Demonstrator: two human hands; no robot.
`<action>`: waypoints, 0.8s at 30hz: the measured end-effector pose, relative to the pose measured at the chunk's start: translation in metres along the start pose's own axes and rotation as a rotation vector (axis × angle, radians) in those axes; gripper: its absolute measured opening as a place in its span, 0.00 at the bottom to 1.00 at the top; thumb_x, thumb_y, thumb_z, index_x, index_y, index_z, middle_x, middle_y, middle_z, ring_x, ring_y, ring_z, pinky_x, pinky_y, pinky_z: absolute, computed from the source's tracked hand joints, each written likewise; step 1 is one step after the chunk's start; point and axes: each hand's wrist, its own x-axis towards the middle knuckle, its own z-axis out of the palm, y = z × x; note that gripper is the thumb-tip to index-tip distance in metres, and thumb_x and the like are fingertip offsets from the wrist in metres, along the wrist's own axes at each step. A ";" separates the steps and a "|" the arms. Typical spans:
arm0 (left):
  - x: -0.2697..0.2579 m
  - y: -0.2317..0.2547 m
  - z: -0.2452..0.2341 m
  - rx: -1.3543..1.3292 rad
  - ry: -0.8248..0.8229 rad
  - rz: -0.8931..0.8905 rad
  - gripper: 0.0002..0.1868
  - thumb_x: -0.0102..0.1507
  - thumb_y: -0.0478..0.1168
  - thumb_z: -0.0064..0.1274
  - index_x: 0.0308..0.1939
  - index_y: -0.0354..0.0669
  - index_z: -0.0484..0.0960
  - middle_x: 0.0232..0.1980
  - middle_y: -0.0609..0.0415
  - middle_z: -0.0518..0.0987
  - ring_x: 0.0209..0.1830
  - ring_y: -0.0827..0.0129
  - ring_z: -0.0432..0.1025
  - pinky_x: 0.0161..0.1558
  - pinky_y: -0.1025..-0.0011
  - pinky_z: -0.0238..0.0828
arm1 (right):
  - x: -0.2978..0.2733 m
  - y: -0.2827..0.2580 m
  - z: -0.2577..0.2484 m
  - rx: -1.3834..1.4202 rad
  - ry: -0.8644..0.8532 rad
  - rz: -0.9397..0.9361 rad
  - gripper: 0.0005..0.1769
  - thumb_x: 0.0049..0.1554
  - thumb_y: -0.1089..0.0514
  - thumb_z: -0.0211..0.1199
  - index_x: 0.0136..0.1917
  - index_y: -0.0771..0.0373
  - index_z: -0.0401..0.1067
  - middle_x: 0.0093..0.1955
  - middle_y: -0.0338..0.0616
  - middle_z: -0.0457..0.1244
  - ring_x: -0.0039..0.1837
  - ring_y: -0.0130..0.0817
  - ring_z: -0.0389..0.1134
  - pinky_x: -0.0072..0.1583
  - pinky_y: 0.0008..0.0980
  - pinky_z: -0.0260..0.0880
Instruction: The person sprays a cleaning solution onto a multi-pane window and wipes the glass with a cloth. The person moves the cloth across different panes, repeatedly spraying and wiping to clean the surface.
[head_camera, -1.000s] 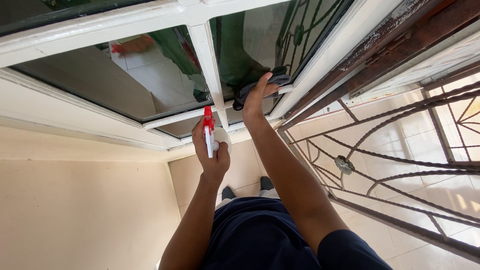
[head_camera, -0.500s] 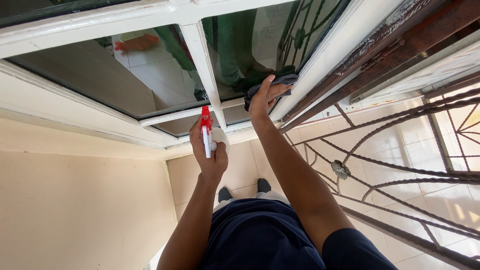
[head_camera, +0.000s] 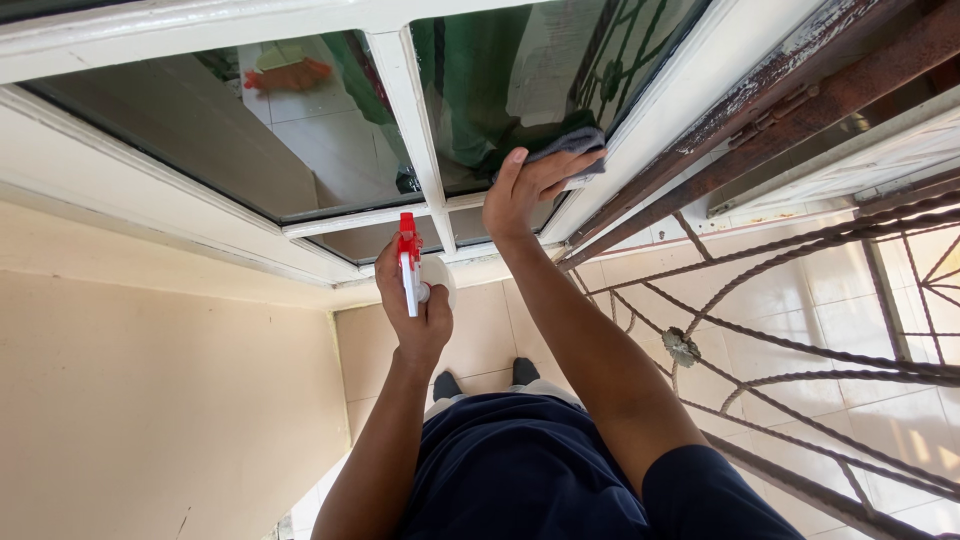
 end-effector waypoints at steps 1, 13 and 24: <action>0.001 0.001 -0.001 0.016 0.004 0.007 0.43 0.52 0.21 0.40 0.74 0.33 0.59 0.65 0.43 0.67 0.64 0.60 0.66 0.68 0.63 0.64 | 0.003 -0.008 -0.003 0.000 0.037 -0.100 0.50 0.71 0.30 0.28 0.82 0.69 0.11 0.85 0.66 0.08 0.87 0.66 0.12 0.78 0.69 0.18; 0.001 0.002 0.001 0.065 0.024 0.013 0.43 0.52 0.21 0.41 0.74 0.33 0.59 0.64 0.43 0.67 0.64 0.58 0.65 0.69 0.62 0.63 | 0.024 -0.019 -0.013 -0.314 0.109 -0.694 0.49 0.69 0.28 0.34 0.85 0.67 0.30 0.84 0.73 0.23 0.86 0.66 0.20 0.79 0.71 0.18; -0.002 -0.002 0.013 -0.025 0.009 -0.007 0.42 0.52 0.21 0.39 0.74 0.32 0.59 0.65 0.43 0.67 0.67 0.62 0.66 0.70 0.62 0.63 | 0.028 0.048 -0.017 -0.466 0.035 -1.068 0.41 0.72 0.25 0.39 0.86 0.49 0.47 0.87 0.60 0.32 0.88 0.52 0.27 0.79 0.67 0.24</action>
